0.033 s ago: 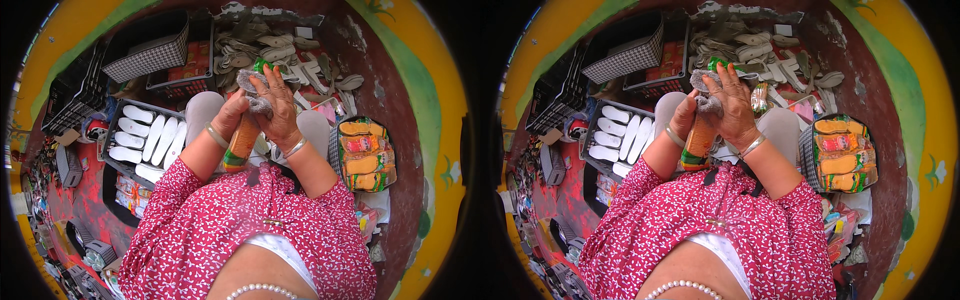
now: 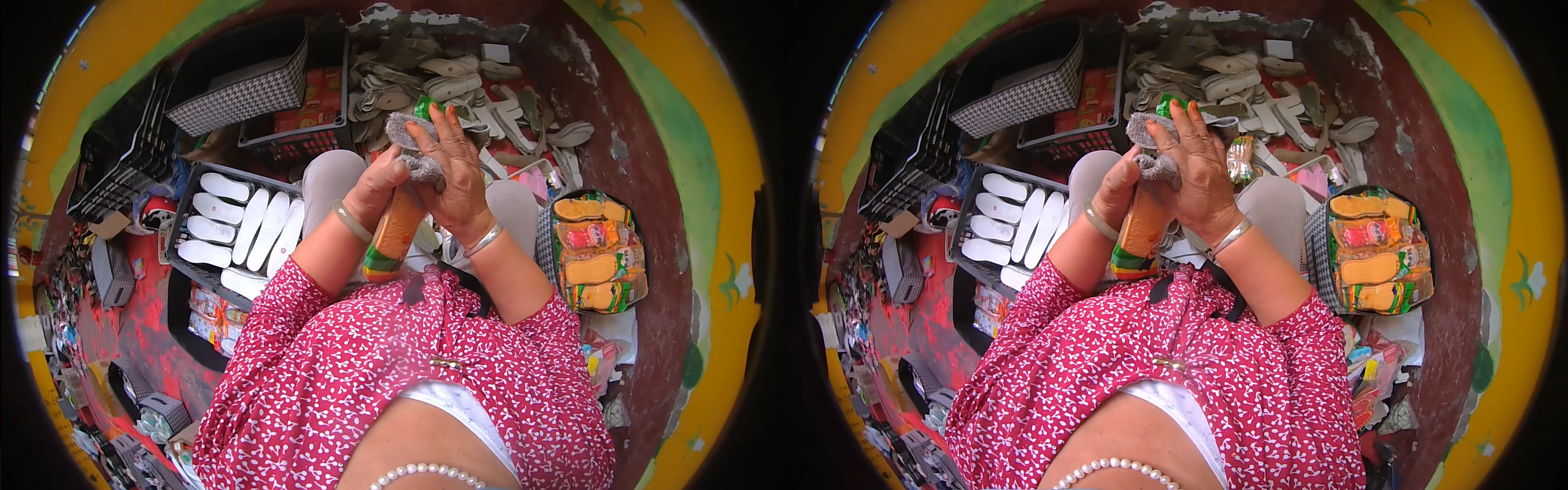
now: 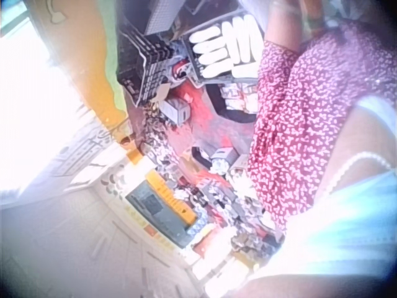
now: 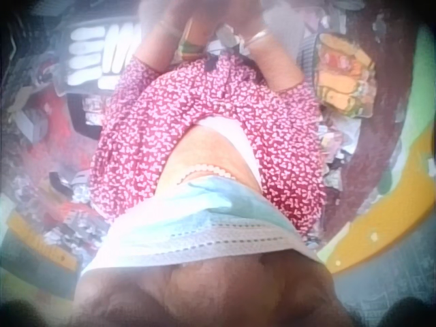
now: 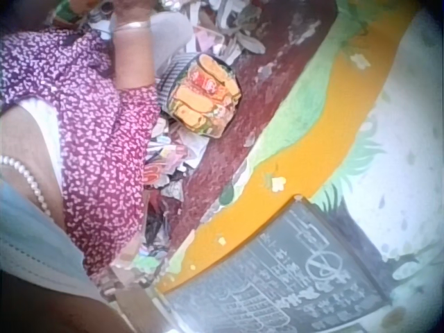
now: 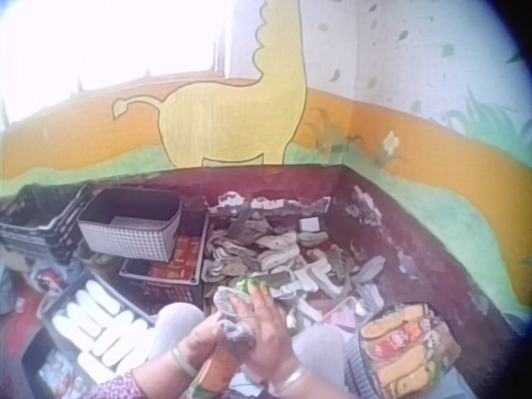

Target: The person wipes shoe insoles with a cloth and places them into plastic packaging by hand.

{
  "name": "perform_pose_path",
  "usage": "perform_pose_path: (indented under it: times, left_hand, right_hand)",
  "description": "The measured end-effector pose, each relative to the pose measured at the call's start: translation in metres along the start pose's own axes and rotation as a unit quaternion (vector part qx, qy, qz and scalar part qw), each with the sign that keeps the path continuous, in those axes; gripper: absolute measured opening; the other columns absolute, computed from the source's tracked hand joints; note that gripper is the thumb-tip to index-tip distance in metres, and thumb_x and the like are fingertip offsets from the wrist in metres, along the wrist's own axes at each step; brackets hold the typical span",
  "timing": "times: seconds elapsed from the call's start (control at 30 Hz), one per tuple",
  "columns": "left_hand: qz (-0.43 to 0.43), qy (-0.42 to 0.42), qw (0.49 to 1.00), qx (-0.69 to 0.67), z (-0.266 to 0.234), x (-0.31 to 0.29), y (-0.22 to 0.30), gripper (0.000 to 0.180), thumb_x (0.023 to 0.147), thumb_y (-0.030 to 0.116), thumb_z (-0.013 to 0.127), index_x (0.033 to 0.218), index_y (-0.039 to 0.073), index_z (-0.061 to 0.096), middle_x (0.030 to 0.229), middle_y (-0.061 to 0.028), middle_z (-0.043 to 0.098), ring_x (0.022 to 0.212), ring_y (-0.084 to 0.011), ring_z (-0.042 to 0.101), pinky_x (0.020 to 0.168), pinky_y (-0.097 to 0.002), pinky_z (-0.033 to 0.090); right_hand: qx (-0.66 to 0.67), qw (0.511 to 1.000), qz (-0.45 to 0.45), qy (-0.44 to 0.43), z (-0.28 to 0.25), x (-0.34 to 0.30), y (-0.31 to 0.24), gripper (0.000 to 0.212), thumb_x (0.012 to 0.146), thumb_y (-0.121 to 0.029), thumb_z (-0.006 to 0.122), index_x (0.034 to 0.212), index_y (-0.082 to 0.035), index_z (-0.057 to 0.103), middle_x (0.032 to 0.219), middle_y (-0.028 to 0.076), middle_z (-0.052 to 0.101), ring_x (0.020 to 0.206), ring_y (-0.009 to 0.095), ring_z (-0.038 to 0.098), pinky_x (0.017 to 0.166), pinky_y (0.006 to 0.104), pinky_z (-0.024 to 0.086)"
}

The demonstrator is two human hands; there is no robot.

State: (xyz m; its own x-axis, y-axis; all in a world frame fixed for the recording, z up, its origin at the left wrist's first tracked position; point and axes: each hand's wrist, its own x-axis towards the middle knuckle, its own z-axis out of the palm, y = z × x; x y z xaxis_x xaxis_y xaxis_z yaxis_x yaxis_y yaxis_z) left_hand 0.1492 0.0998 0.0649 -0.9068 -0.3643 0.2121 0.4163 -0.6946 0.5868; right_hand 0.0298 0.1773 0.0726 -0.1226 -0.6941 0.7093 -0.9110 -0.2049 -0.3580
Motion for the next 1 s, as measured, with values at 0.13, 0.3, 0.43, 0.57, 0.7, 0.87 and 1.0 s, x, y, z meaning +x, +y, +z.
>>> perform_pose_path:
  times: [0.13, 0.3, 0.43, 0.57, 0.7, 0.87, 1.0]
  left_hand:
    - [-0.057, -0.034, 0.998, 0.022, -0.006, 0.002, 0.004, 0.082, 0.068, 0.021, 0.075, 0.135, 0.001, 0.034, 0.121, -0.0121, 0.053, 0.112, -0.022, 0.054, 0.097, -0.0339, 0.041]
    - [-0.076, 0.036, 0.993, 0.08, 0.003, 0.002, 0.004, 0.075, 0.067, -0.002, 0.063, 0.136, 0.0, 0.033, 0.118, -0.0144, 0.055, 0.107, -0.0242, 0.058, 0.094, -0.0344, 0.044]
    - [-0.075, 0.044, 0.994, 0.069, -0.008, -0.001, 0.003, 0.074, 0.068, -0.006, 0.059, 0.137, 0.001, 0.032, 0.118, -0.0162, 0.056, 0.106, -0.0259, 0.058, 0.093, -0.0358, 0.046]
    - [-0.023, 0.091, 0.996, -0.004, -0.009, -0.013, 0.003, 0.076, 0.066, -0.008, 0.055, 0.137, 0.0, 0.032, 0.117, -0.0192, 0.056, 0.106, -0.03, 0.058, 0.092, -0.0387, 0.047]
    - [0.032, 0.076, 0.997, -0.013, -0.004, -0.011, 0.02, 0.072, 0.064, -0.004, 0.053, 0.133, -0.002, 0.035, 0.116, -0.0234, 0.056, 0.104, -0.0336, 0.059, 0.091, -0.0423, 0.048]
    - [0.033, 0.109, 0.993, -0.02, -0.018, -0.014, 0.017, 0.065, 0.063, -0.001, 0.053, 0.127, -0.004, 0.04, 0.113, -0.0227, 0.057, 0.098, -0.0344, 0.062, 0.087, -0.0444, 0.051]
    - [0.004, 0.075, 0.997, -0.02, -0.014, -0.012, 0.015, 0.064, 0.063, 0.0, 0.054, 0.126, -0.004, 0.042, 0.111, -0.02, 0.059, 0.097, -0.0311, 0.062, 0.086, -0.0416, 0.051]
  right_hand:
    - [0.045, 0.999, 0.024, -0.009, -0.005, 0.016, 0.012, 0.049, 0.078, -0.024, 0.066, 0.124, -0.012, 0.057, 0.139, 0.017, 0.041, 0.13, 0.038, 0.036, 0.104, 0.0431, 0.031]
    - [0.215, 0.966, 0.139, -0.036, -0.007, 0.036, 0.03, 0.034, 0.081, -0.025, 0.066, 0.11, -0.006, 0.063, 0.119, 0.017, 0.057, 0.107, 0.032, 0.056, 0.089, 0.036, 0.046]
    - [0.403, 0.876, 0.23, -0.129, 0.005, 0.042, 0.051, 0.027, 0.09, -0.025, 0.061, 0.104, -0.002, 0.063, 0.098, 0.005, 0.065, 0.091, 0.016, 0.062, 0.081, 0.0269, 0.047]
    - [0.633, 0.618, 0.459, -0.079, 0.008, 0.028, 0.063, 0.027, 0.09, -0.025, 0.061, 0.104, -0.002, 0.062, 0.095, 0.006, 0.066, 0.084, 0.015, 0.064, 0.074, 0.0267, 0.052]
    - [0.649, 0.558, 0.516, -0.025, 0.023, -0.022, 0.114, 0.039, 0.089, -0.033, 0.061, 0.107, 0.001, 0.057, 0.089, 0.013, 0.066, 0.08, 0.023, 0.066, 0.072, 0.0375, 0.056]
    - [0.657, 0.643, 0.365, 0.145, -0.009, -0.006, 0.081, 0.052, 0.087, -0.04, 0.063, 0.121, -0.002, 0.052, 0.108, 0.009, 0.062, 0.099, 0.021, 0.061, 0.085, 0.0346, 0.051]
    - [0.35, 0.925, 0.144, 0.025, -0.013, 0.008, 0.024, 0.054, 0.086, -0.031, 0.066, 0.13, -0.006, 0.048, 0.122, 0.01, 0.056, 0.11, 0.023, 0.056, 0.093, 0.0307, 0.045]
